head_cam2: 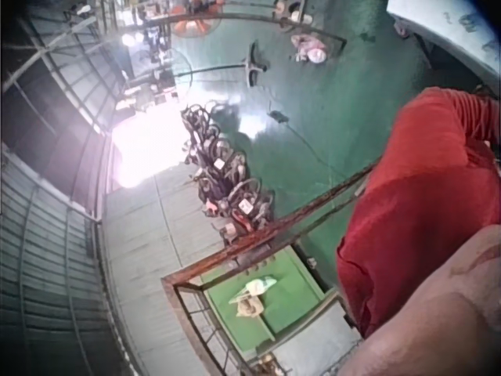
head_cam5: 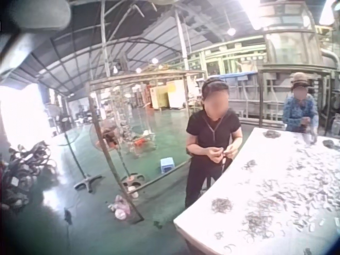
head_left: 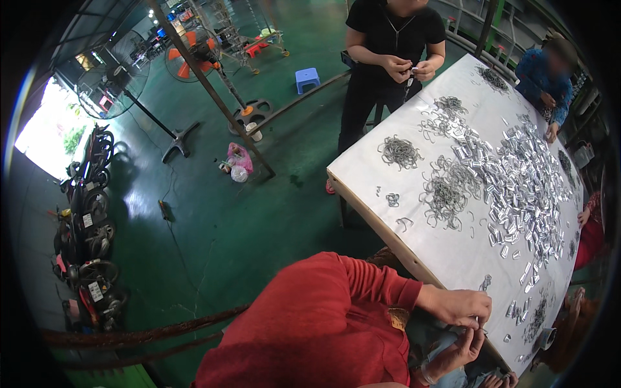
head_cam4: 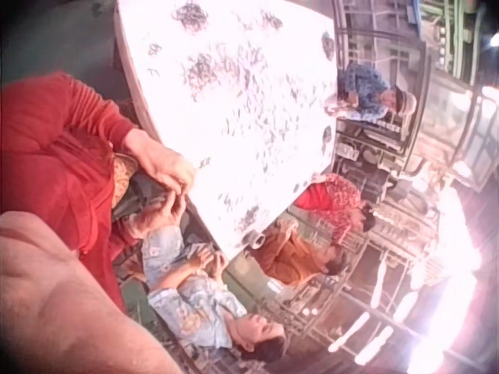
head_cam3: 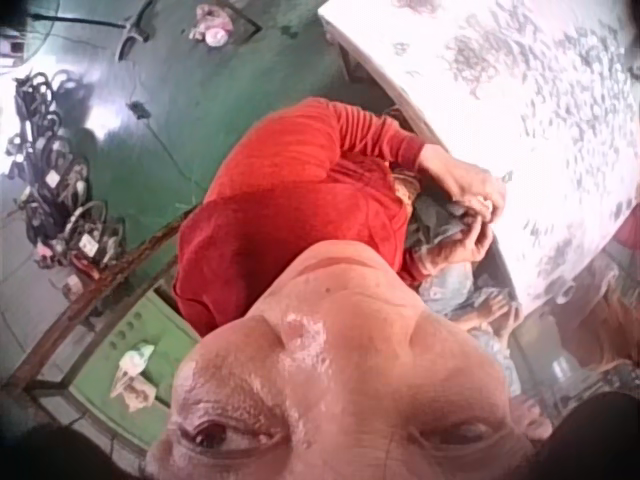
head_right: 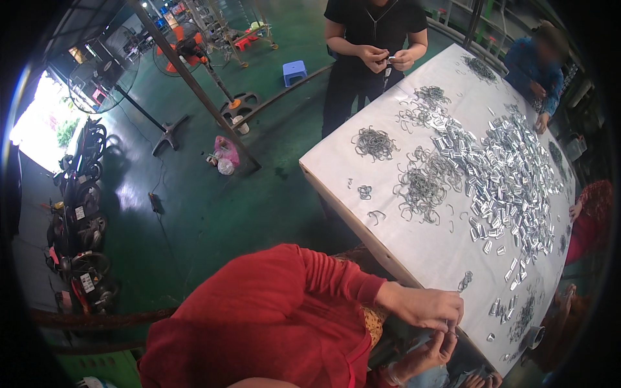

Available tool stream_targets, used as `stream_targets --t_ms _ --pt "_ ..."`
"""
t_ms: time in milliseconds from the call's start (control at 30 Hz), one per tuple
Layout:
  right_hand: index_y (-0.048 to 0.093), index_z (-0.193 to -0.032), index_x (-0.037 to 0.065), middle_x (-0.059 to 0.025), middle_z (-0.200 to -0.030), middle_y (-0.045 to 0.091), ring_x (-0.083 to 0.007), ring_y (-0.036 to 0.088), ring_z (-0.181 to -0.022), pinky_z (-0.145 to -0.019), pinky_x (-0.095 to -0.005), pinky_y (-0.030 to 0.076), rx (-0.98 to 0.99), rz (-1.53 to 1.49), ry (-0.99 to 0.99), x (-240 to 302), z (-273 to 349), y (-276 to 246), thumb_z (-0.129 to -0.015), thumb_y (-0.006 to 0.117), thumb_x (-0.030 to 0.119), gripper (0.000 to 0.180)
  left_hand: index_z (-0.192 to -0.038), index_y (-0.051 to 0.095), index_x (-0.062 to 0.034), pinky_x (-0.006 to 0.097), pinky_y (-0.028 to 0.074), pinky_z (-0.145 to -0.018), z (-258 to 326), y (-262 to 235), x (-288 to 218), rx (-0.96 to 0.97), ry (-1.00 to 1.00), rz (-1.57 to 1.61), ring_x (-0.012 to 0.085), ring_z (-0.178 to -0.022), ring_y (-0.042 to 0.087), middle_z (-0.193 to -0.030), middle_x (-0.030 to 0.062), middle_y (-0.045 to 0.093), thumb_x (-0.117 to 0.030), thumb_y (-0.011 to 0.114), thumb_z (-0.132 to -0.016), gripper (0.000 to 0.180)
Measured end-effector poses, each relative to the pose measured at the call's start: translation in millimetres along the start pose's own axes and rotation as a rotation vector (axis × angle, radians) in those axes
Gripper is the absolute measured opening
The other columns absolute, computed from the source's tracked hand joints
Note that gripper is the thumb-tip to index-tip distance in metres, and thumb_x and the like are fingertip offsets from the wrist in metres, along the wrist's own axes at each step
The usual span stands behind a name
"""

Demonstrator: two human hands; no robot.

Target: The person picks small metal hooks and rectangular metal pieces from a table and connects them by hand. They repeatedly form short chains and hang them on a nearby rack. Other people at the table perform similar assembly actions.

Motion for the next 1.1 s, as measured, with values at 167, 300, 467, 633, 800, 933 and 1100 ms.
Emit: stream_targets --t_ms 167,300,467,633,800,933,1100 --pt "0.058 -0.106 -0.007 -0.0087 -0.098 0.061 -0.0123 0.056 -0.087 -0.077 -0.0240 0.045 -0.067 -0.030 0.005 8.9 2.4 4.7 -0.089 0.054 0.008 0.023 -0.084 0.056 -0.0041 0.038 0.042 -0.082 5.4 10.3 -2.5 -0.055 -0.010 -0.185 0.0279 -0.099 0.046 -0.102 0.0101 0.050 -0.014 0.061 -0.080 0.012" --pt "0.057 -0.107 -0.008 -0.0095 -0.101 0.061 -0.0128 0.056 -0.089 -0.079 -0.0236 0.045 -0.064 0.059 -0.012 17.9 3.8 11.3 -0.089 0.053 0.007 0.023 -0.085 0.054 -0.0032 0.038 0.042 -0.083 9.9 14.6 -2.1 -0.099 -0.010 -0.242 0.0282 -0.098 0.047 -0.101 0.0106 0.050 -0.013 0.061 -0.080 0.013" --pt "0.057 -0.106 -0.007 -0.0082 -0.101 0.061 -0.0113 0.054 -0.089 -0.079 -0.0232 0.044 -0.104 0.160 -0.027 6.9 -3.8 6.1 -0.089 0.056 0.006 0.022 -0.086 0.053 -0.0032 0.038 0.042 -0.081 15.9 11.1 4.1 -0.154 -0.028 -0.265 0.0288 -0.096 0.047 -0.099 0.0107 0.050 -0.012 0.060 -0.080 0.013" --pt "0.057 -0.107 -0.007 -0.0084 -0.102 0.061 -0.0123 0.056 -0.088 -0.081 -0.0236 0.045 -0.048 0.192 0.033 -12.2 -5.3 -4.0 -0.089 0.056 0.001 0.020 -0.086 0.053 -0.0041 0.037 0.045 -0.077 23.3 8.0 25.5 -0.136 -0.076 -0.090 0.0282 -0.093 0.049 -0.096 0.0100 0.050 -0.011 0.060 -0.081 0.011" --pt "0.057 -0.108 -0.009 -0.0117 -0.102 0.062 -0.0145 0.058 -0.087 -0.083 -0.0251 0.046 -0.017 0.407 -0.120 -23.9 -19.9 -15.0 -0.087 0.056 -0.005 0.021 -0.084 0.054 -0.0051 0.036 0.045 -0.072 17.7 11.7 41.1 -0.145 -0.200 0.031 0.0266 -0.089 0.050 -0.094 0.0083 0.049 -0.012 0.061 -0.082 0.010" --pt "0.061 -0.103 -0.008 -0.0139 -0.090 0.064 -0.0184 0.059 -0.077 -0.070 -0.0288 0.049 -0.030 0.575 -0.262 -20.6 -34.4 -5.1 -0.084 0.063 0.002 0.022 -0.083 0.057 -0.0080 0.033 0.044 -0.066 12.0 14.4 51.4 -0.259 -0.203 0.012 0.0241 -0.085 0.051 -0.092 0.0062 0.048 -0.013 0.062 -0.082 0.007" --pt "0.064 -0.094 -0.008 -0.0140 -0.080 0.065 -0.0189 0.060 -0.069 -0.064 -0.0285 0.050 -0.130 0.426 -0.098 -36.7 -37.9 -21.0 -0.074 0.073 -0.001 0.022 -0.082 0.060 -0.0114 0.034 0.045 -0.066 9.0 20.4 76.1 -0.206 -0.120 0.191 0.0242 -0.083 0.052 -0.092 0.0041 0.052 -0.009 0.061 -0.081 0.003"
Point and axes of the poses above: each hand's wrist, its own z-axis away from the middle knuckle, its own y-axis out of the palm, x = y × z, the point moved 2 cm from there along -z, towards the middle knuckle
